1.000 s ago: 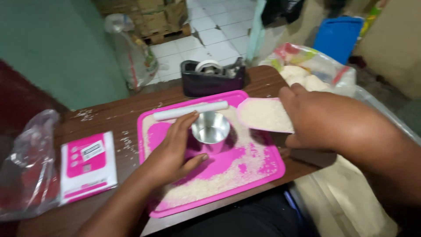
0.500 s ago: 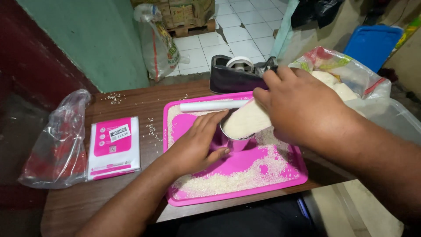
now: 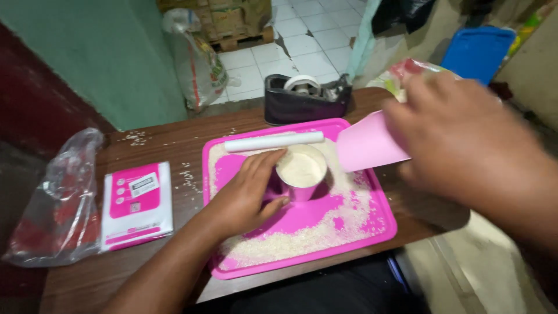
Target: Bagging rice into small plastic bags using a metal scoop and a tray.
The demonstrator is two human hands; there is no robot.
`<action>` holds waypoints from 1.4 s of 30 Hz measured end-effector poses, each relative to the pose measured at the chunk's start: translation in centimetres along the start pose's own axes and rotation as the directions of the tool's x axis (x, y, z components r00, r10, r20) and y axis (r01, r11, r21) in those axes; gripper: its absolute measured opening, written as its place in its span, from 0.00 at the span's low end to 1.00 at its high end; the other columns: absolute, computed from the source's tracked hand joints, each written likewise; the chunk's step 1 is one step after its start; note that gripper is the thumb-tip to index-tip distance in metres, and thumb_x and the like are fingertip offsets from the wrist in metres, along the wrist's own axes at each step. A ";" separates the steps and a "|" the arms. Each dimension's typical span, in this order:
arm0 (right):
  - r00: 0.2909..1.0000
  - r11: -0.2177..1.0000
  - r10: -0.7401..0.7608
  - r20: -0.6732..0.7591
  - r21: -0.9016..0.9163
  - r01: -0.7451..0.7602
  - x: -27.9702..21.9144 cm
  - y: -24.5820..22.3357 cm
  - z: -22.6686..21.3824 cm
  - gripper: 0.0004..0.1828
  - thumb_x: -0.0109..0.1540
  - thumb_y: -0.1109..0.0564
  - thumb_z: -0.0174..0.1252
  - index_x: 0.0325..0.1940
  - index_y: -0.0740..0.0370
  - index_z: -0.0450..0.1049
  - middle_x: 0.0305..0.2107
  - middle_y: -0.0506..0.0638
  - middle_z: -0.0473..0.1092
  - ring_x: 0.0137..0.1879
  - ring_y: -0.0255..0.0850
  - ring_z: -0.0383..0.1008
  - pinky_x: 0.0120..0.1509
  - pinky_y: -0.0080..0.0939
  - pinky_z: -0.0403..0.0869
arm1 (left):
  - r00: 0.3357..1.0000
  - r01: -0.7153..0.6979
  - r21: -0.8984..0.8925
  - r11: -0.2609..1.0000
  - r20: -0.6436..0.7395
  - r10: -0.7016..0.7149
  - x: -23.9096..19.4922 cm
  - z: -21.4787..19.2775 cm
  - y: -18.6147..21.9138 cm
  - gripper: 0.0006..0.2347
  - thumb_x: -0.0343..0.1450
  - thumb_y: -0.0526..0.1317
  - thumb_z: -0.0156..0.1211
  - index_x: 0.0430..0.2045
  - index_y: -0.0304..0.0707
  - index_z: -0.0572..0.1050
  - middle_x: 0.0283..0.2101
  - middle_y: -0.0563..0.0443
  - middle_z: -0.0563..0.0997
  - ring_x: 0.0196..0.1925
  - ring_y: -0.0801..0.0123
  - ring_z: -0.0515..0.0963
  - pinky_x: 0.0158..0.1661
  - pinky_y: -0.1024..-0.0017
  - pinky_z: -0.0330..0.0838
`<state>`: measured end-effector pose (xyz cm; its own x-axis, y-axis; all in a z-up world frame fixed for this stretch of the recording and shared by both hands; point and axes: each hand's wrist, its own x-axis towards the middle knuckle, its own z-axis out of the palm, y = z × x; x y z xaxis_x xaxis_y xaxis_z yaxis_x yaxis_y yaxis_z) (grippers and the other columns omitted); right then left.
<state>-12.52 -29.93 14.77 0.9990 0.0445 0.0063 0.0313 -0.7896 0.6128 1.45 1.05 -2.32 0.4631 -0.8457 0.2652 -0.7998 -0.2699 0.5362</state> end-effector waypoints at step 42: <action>0.514 0.673 0.217 0.830 0.254 -0.694 -10.5 8.5 37.1 0.49 0.58 0.40 0.80 0.70 0.55 0.57 0.68 0.57 0.68 0.63 0.61 0.83 0.55 0.61 0.79 | 0.990 0.134 0.045 0.990 0.037 -0.136 0.9 1.3 0.3 0.45 0.71 0.52 0.71 0.83 0.40 0.52 0.81 0.36 0.62 0.81 0.43 0.62 0.73 0.42 0.61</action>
<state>-21.56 -59.86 -9.40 0.5473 -0.6562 -0.5194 -0.6645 -0.7181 0.2070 1.15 -0.34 -2.94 0.5529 -0.8178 0.1597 -0.7469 -0.4015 0.5300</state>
